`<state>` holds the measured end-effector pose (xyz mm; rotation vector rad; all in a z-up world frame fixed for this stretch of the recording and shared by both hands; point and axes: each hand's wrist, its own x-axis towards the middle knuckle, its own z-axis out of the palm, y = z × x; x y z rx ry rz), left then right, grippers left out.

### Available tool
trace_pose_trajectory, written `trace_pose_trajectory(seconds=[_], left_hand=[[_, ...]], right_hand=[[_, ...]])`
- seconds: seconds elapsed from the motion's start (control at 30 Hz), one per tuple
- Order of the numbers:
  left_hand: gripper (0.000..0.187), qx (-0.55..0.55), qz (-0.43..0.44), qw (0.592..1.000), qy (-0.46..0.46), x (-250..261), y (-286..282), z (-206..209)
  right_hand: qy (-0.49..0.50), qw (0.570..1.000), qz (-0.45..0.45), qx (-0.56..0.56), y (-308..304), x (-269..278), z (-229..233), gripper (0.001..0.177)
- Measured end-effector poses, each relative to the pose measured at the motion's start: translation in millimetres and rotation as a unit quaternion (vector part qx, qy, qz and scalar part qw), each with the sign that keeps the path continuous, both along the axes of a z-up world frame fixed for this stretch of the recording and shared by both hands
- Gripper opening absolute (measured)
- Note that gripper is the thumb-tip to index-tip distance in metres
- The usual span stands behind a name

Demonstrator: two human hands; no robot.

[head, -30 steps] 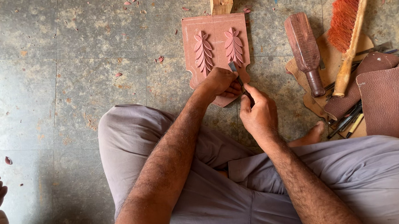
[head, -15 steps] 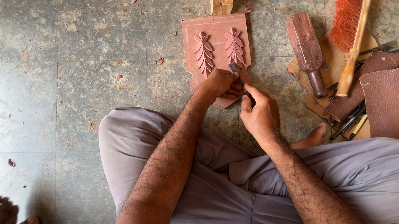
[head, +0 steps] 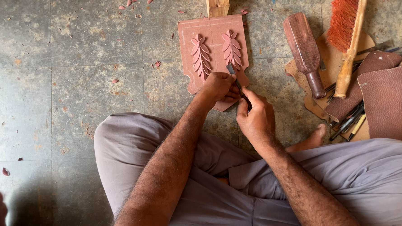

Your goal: The person carves intricate leaf-like patterns into a wooden piece using a chisel and a wooden mallet, periodically using a brush to clear away wood shavings.

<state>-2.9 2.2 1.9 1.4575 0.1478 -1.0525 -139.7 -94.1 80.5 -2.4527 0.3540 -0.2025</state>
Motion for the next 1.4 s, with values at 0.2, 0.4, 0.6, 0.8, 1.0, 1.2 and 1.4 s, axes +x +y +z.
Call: trace_pose_trajectory(seconds=[0.2, 0.4, 0.6, 0.8, 1.0, 1.2, 1.4], left_hand=[[0.035, 0.004, 0.023, 0.999, -0.023, -1.7, -1.4, -3.0], [0.034, -0.004, 0.052, 0.999, -0.001, -2.0, -4.0, -4.8], [0.035, -0.013, 0.075, 0.997, -0.013, -1.9, -7.1, -5.5], [0.037, -0.038, 0.116, 0.992, 0.030, -1.1, -8.8, 2.3], [0.034, 0.060, 0.095, 0.992, -0.065, 0.1, -8.6, -10.9], [0.052, 0.226, 0.017, 0.867, -0.443, -8.9, -4.9, -2.9], [0.069, 0.422, -0.224, 0.733, -0.485, -22.2, -7.6, 17.2]], right_hand=[[-0.046, 0.999, 0.013, -0.019, 0.2, 2.8, -11.9, 0.035], [-0.041, 0.999, 0.008, -0.018, 0.7, 8.9, -11.3, 0.034], [-0.039, 0.999, 0.010, -0.028, -1.4, 14.6, -4.1, 0.034], [0.002, 0.999, 0.017, -0.033, -13.3, 28.2, 6.0, 0.033], [-0.015, 0.999, -0.028, 0.009, -27.4, 29.5, 35.3, 0.032], [-0.041, 0.998, -0.040, 0.032, -25.8, 15.7, 18.8, 0.034], [-0.059, 0.995, -0.047, 0.065, -12.3, 8.2, 10.5, 0.032]])
